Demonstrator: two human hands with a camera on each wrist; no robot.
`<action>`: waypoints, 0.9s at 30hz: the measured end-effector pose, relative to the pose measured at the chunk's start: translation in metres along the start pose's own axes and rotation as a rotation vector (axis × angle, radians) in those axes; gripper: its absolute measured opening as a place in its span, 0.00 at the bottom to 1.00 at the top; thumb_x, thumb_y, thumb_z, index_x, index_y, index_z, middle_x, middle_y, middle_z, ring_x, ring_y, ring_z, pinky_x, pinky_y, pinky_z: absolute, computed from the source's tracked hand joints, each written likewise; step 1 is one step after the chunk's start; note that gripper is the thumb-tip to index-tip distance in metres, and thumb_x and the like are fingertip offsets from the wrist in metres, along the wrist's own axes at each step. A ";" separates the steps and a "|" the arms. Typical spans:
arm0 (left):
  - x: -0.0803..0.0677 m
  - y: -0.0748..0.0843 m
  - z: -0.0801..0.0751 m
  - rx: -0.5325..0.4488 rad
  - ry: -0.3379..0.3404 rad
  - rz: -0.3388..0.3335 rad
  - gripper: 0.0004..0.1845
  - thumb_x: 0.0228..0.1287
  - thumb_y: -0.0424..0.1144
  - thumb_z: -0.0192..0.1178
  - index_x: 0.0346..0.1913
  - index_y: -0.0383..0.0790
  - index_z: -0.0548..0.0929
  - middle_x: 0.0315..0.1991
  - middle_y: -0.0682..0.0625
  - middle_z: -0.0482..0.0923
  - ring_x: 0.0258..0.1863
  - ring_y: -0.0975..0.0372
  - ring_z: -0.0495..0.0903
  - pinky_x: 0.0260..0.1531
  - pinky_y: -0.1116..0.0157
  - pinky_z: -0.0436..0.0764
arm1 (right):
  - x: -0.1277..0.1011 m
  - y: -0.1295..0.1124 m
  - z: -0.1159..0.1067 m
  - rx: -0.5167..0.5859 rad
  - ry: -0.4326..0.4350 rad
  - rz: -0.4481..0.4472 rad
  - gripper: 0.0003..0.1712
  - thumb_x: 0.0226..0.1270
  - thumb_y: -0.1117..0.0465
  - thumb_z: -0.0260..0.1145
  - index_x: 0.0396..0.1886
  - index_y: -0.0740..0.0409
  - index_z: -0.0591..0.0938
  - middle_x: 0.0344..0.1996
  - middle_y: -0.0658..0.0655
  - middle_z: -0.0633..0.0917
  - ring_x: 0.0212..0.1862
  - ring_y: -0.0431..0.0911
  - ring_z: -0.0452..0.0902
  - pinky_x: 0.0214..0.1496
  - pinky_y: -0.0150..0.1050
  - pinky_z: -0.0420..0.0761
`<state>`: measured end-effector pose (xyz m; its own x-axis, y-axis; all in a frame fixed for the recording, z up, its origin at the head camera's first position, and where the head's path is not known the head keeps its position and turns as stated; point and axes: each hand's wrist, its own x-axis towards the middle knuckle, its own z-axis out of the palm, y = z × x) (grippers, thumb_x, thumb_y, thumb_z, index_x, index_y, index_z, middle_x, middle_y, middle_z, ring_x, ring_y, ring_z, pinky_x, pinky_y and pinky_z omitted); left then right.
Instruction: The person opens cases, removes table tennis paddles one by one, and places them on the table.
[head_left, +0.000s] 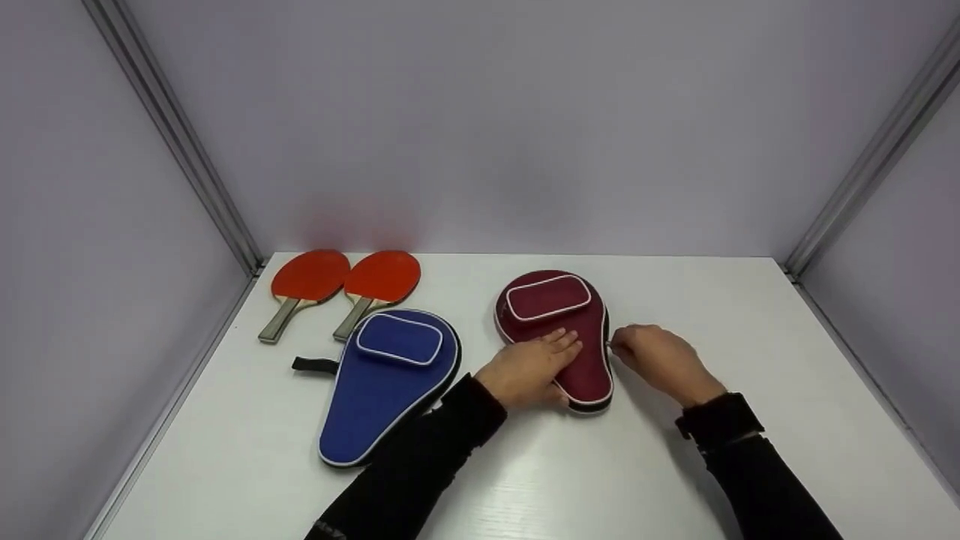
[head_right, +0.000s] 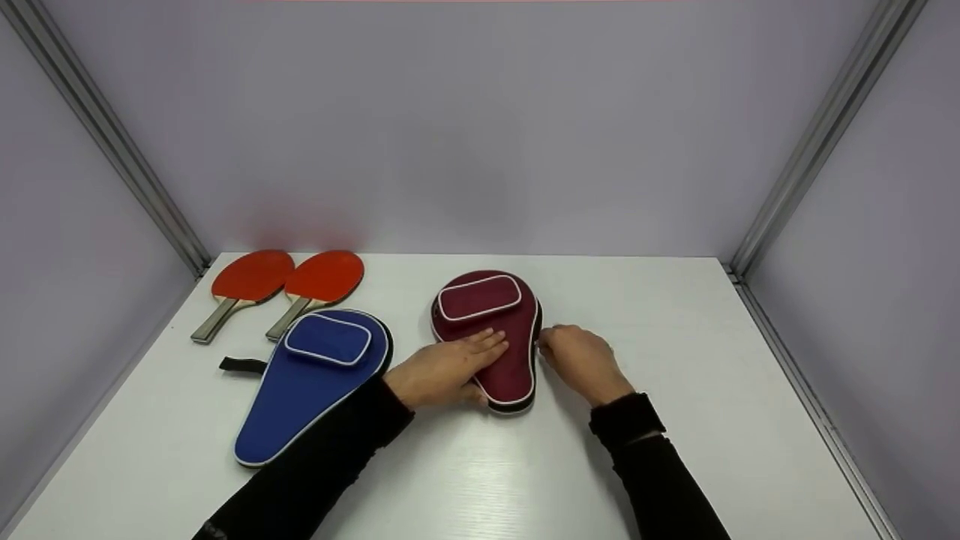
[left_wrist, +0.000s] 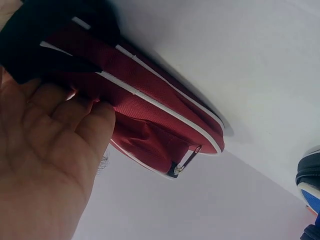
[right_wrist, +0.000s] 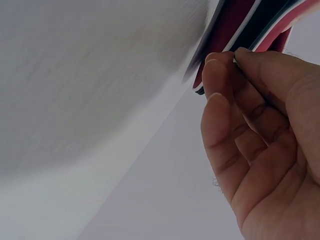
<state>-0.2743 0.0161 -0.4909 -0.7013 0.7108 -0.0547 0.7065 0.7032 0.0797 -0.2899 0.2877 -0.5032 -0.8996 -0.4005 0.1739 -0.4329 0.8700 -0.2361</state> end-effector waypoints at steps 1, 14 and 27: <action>0.002 -0.001 0.000 -0.001 -0.002 -0.005 0.52 0.78 0.58 0.78 0.94 0.44 0.67 0.95 0.49 0.64 0.97 0.57 0.61 0.96 0.64 0.61 | 0.000 0.000 0.000 -0.002 0.000 0.000 0.05 0.82 0.68 0.75 0.46 0.58 0.96 0.42 0.57 0.98 0.46 0.56 0.98 0.47 0.57 0.97; 0.020 -0.011 -0.006 -0.050 0.019 -0.062 0.52 0.78 0.58 0.79 0.94 0.42 0.67 0.96 0.47 0.63 0.97 0.56 0.60 0.97 0.63 0.61 | -0.002 -0.004 -0.002 0.004 -0.005 -0.018 0.05 0.79 0.69 0.76 0.43 0.57 0.95 0.38 0.54 0.96 0.40 0.48 0.94 0.40 0.51 0.95; 0.044 -0.028 0.002 -0.051 0.042 -0.085 0.50 0.80 0.58 0.77 0.93 0.41 0.68 0.96 0.46 0.63 0.97 0.56 0.62 0.96 0.64 0.62 | -0.005 -0.007 -0.015 0.013 -0.122 -0.035 0.06 0.79 0.68 0.76 0.39 0.56 0.94 0.34 0.51 0.94 0.34 0.41 0.86 0.36 0.44 0.90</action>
<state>-0.3251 0.0277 -0.4978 -0.7624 0.6467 -0.0216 0.6395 0.7582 0.1272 -0.2820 0.2878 -0.4884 -0.8839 -0.4631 0.0650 -0.4641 0.8515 -0.2442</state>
